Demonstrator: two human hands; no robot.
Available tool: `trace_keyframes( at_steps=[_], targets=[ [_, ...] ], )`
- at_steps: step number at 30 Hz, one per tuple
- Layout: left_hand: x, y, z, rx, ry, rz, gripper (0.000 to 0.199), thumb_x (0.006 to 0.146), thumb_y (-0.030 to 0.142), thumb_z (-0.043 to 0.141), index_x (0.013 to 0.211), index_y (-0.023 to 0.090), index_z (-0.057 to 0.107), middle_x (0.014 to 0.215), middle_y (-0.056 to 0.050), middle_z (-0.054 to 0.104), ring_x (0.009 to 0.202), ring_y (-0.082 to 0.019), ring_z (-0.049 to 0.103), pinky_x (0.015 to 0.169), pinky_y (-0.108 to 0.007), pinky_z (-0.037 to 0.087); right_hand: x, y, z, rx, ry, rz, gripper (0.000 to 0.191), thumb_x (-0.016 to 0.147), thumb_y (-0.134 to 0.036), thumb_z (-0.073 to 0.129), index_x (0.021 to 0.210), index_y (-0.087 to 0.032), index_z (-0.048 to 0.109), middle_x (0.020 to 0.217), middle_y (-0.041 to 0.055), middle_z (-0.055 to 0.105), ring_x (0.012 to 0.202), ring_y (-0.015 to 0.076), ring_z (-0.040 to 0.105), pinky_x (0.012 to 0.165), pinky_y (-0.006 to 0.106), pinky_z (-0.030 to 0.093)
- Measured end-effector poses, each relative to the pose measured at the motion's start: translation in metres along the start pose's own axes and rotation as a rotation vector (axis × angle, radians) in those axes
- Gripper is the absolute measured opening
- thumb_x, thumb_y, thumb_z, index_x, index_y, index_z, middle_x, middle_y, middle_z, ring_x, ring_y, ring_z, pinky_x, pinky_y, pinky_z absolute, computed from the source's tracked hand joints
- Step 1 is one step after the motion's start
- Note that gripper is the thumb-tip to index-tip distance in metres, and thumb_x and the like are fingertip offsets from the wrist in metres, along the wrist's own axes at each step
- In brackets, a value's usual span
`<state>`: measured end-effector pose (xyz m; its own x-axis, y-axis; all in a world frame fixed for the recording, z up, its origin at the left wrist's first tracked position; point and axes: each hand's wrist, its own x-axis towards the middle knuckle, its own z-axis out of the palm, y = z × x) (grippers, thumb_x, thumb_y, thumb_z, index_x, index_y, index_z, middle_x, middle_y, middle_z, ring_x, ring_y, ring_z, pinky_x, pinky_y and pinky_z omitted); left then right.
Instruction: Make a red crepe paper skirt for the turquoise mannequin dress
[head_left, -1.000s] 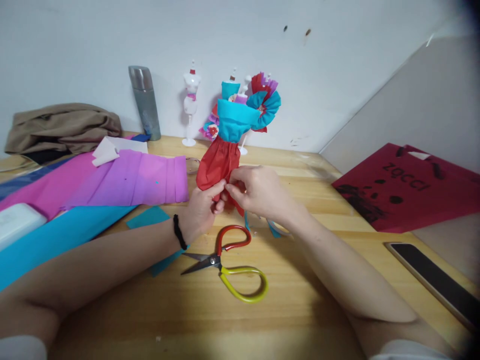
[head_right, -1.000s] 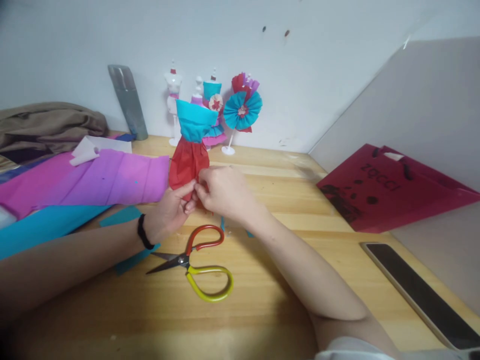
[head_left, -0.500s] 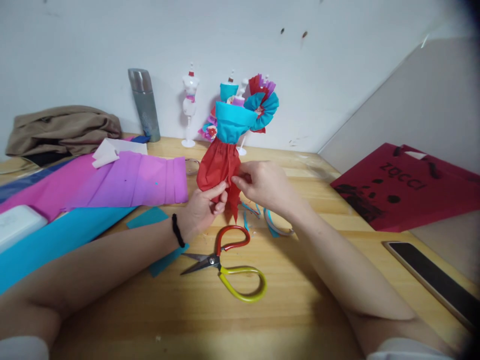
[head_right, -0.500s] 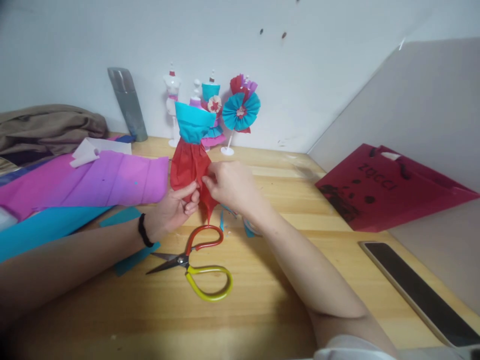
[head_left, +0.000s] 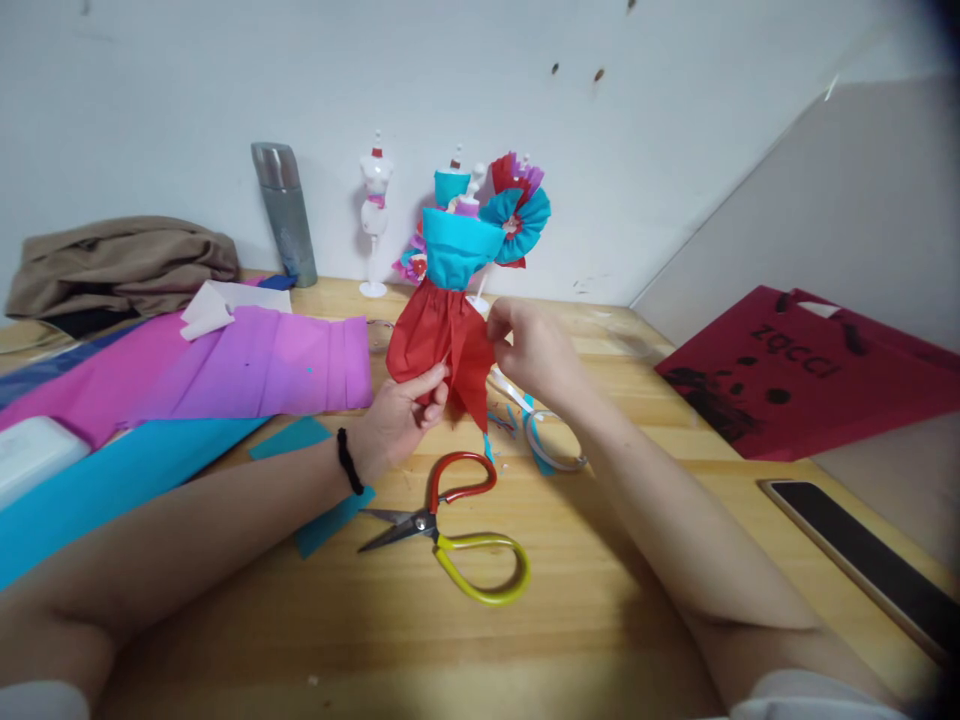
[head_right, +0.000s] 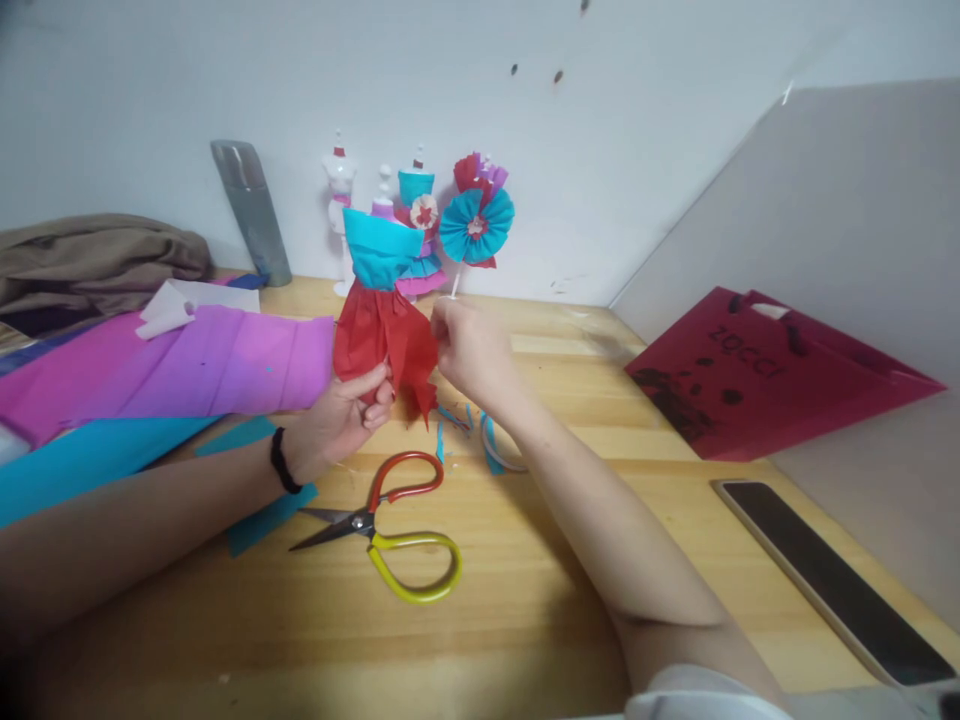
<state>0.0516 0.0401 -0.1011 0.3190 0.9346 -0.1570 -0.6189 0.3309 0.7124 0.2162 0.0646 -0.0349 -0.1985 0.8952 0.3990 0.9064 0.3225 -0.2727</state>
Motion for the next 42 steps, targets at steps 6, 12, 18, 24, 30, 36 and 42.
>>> trace_keyframes(
  at_steps=[6, 12, 18, 24, 30, 36, 42],
  targets=[
    [-0.002, 0.002, 0.002, 0.006, 0.014, -0.012, 0.026, 0.086, 0.017, 0.073, 0.065, 0.014, 0.06, 0.052, 0.003, 0.055, 0.039, -0.002, 0.04, 0.038, -0.013, 0.029, -0.011, -0.012, -0.009, 0.019, 0.052, -0.133, 0.013, 0.079, -0.011, 0.054, 0.079, -0.018, 0.066, 0.09, 0.0093, 0.068, 0.079, 0.0216, 0.061, 0.07, 0.032, 0.042],
    [0.003, -0.004, -0.002, -0.004, -0.012, 0.049, 0.021, 0.082, 0.016, 0.076, 0.066, 0.014, 0.061, 0.051, 0.004, 0.053, 0.04, -0.003, 0.041, 0.039, -0.013, 0.03, -0.022, -0.032, -0.012, 0.022, -0.061, -0.152, 0.014, 0.088, -0.029, 0.062, 0.079, -0.019, 0.065, 0.085, 0.0082, 0.069, 0.074, 0.0205, 0.06, 0.068, 0.032, 0.041],
    [0.004, -0.004, -0.007, -0.008, -0.087, 0.056, 0.02, 0.075, 0.023, 0.085, 0.081, 0.014, 0.068, 0.057, 0.004, 0.058, 0.041, -0.003, 0.042, 0.039, -0.013, 0.029, -0.018, -0.03, -0.005, -0.094, -0.046, -0.104, 0.013, 0.086, -0.02, 0.054, 0.078, -0.019, 0.065, 0.083, 0.009, 0.07, 0.073, 0.0214, 0.062, 0.066, 0.031, 0.039],
    [0.003, -0.003, -0.008, -0.007, -0.105, 0.03, 0.021, 0.075, 0.025, 0.085, 0.081, 0.014, 0.067, 0.056, 0.004, 0.058, 0.041, -0.003, 0.043, 0.04, -0.014, 0.029, -0.018, -0.029, -0.008, -0.063, -0.036, -0.104, 0.013, 0.083, -0.018, 0.054, 0.076, -0.021, 0.064, 0.08, 0.0078, 0.07, 0.071, 0.0212, 0.062, 0.065, 0.031, 0.038],
    [0.004, -0.004, -0.005, -0.02, -0.015, 0.027, 0.019, 0.079, 0.023, 0.083, 0.076, 0.015, 0.066, 0.052, 0.005, 0.054, 0.04, -0.003, 0.042, 0.039, -0.014, 0.029, -0.023, -0.032, -0.005, 0.017, -0.07, -0.134, 0.012, 0.085, -0.02, 0.055, 0.077, -0.019, 0.064, 0.081, 0.0064, 0.071, 0.07, 0.019, 0.061, 0.065, 0.029, 0.038],
    [0.002, -0.004, -0.004, -0.035, -0.01, 0.028, 0.018, 0.085, 0.018, 0.076, 0.071, 0.014, 0.065, 0.05, 0.003, 0.055, 0.04, -0.004, 0.044, 0.039, -0.014, 0.031, -0.022, -0.028, 0.001, 0.06, -0.057, -0.173, 0.013, 0.087, -0.021, 0.055, 0.079, -0.018, 0.064, 0.08, 0.0063, 0.069, 0.069, 0.0177, 0.059, 0.063, 0.029, 0.036],
    [0.002, -0.003, -0.005, -0.041, -0.024, -0.009, 0.021, 0.088, 0.016, 0.072, 0.069, 0.014, 0.065, 0.051, 0.001, 0.056, 0.04, -0.004, 0.044, 0.039, -0.014, 0.033, -0.021, -0.028, 0.004, 0.07, -0.077, -0.187, 0.014, 0.087, -0.019, 0.053, 0.078, -0.017, 0.063, 0.081, 0.0075, 0.068, 0.07, 0.0179, 0.058, 0.065, 0.029, 0.037]
  ],
)
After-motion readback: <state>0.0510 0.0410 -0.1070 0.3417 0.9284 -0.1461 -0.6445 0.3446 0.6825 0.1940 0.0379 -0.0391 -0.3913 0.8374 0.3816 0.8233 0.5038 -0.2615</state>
